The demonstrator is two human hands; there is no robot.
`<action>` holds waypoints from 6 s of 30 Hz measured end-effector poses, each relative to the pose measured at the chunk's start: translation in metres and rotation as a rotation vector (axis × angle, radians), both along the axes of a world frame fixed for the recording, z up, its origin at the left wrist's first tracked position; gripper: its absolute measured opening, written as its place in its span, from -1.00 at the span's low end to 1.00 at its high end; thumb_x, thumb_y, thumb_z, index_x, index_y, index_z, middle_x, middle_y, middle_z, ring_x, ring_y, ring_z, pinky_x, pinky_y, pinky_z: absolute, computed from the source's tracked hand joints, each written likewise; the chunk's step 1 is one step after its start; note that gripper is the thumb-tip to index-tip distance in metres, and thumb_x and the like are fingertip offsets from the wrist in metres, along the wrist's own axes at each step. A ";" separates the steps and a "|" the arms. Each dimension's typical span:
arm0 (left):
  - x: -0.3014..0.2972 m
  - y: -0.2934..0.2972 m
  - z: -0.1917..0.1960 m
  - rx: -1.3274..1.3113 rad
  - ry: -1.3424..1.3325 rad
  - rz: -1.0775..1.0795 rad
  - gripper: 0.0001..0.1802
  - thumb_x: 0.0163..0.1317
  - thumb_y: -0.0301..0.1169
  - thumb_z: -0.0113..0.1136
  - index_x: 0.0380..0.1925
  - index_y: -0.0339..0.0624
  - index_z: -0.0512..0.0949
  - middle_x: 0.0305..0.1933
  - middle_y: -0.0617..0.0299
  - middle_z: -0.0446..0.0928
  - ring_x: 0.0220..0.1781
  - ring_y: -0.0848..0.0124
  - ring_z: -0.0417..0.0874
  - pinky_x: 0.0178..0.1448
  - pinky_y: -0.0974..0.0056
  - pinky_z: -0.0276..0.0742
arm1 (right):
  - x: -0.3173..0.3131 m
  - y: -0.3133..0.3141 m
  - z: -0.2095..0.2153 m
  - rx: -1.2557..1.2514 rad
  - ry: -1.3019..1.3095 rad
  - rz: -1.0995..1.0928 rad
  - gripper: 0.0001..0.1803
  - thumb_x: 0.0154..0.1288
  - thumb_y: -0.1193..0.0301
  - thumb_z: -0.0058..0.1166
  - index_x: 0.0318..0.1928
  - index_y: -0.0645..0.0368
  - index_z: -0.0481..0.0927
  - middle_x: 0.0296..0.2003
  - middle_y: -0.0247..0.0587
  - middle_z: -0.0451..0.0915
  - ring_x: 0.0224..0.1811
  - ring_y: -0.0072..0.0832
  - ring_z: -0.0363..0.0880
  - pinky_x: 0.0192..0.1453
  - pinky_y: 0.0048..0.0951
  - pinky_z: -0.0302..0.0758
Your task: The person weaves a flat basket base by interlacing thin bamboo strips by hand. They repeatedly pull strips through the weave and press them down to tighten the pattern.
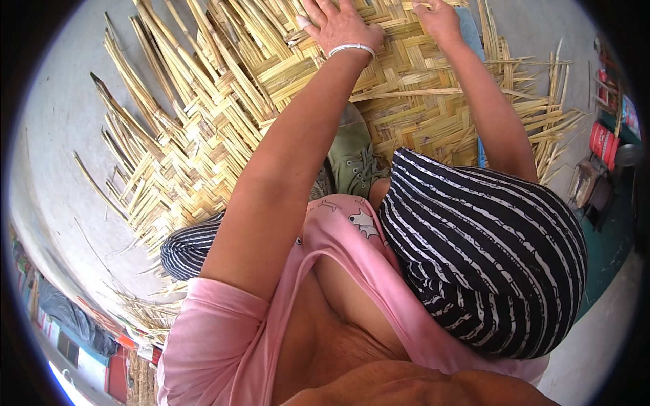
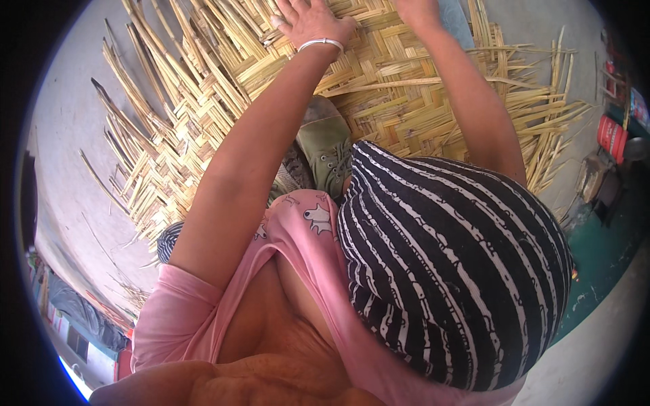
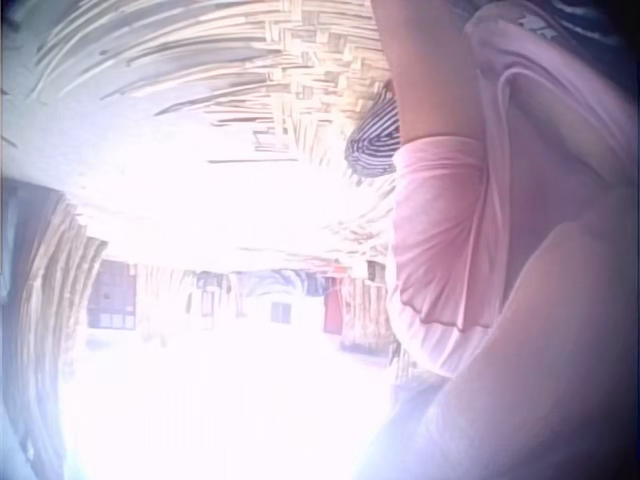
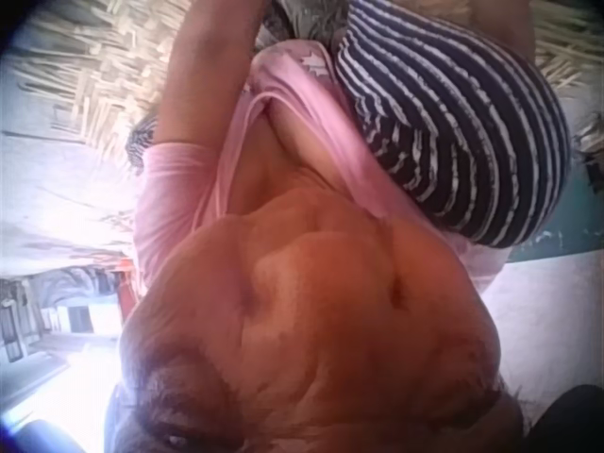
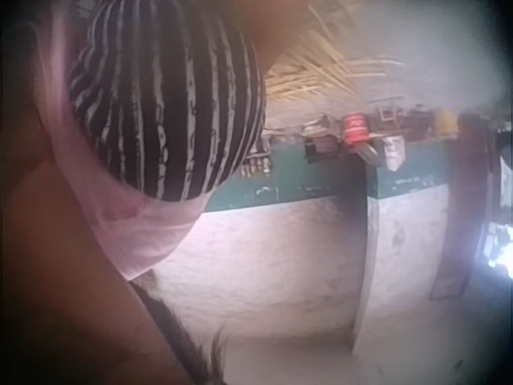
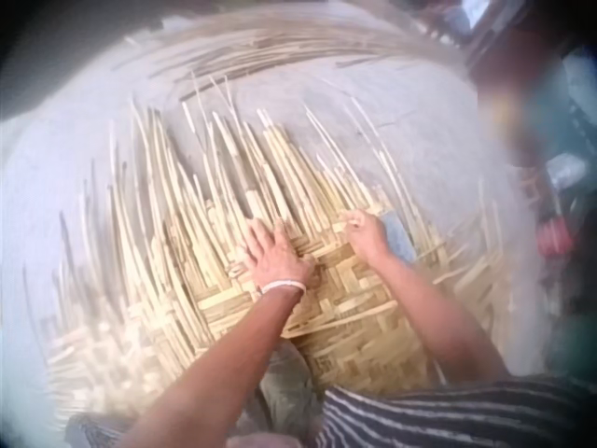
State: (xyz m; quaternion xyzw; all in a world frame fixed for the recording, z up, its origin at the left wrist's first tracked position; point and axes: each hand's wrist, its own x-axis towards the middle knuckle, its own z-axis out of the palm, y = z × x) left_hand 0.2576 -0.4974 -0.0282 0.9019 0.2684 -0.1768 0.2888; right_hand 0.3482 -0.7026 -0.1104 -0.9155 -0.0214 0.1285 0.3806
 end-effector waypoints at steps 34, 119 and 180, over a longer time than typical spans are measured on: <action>0.114 -0.035 -0.040 -0.462 -0.021 -0.472 -0.60 0.15 0.03 0.39 -0.25 -0.06 0.79 -0.18 -0.09 0.74 -0.06 0.00 0.78 0.07 0.04 0.65 | 0.099 -0.095 0.026 0.943 0.666 -0.290 -0.73 0.45 0.30 0.14 0.06 0.12 0.58 -0.01 -0.12 0.71 0.04 -0.31 0.68 0.17 -0.20 0.62; 0.111 -0.036 0.006 -0.339 -0.364 -0.690 -0.68 0.30 -0.20 0.17 -0.07 -0.14 0.62 -0.21 -0.13 0.71 -0.11 -0.13 0.74 -0.03 -0.11 0.63 | 0.121 -0.031 0.104 0.637 0.825 0.047 -0.57 0.56 0.01 0.07 0.01 0.13 0.69 -0.14 -0.23 0.77 -0.11 -0.41 0.76 0.04 -0.28 0.70; 0.102 0.016 -0.039 -1.030 0.097 0.251 -0.84 0.26 -0.48 0.28 -0.24 -0.37 0.68 -0.40 -0.05 0.72 -0.47 0.15 0.76 -0.44 0.11 0.66 | 0.127 -0.020 0.088 -0.035 0.546 0.213 -0.89 0.24 0.52 0.30 -0.21 0.12 0.70 -0.44 -0.39 0.64 -0.41 -0.55 0.57 -0.32 -0.40 0.53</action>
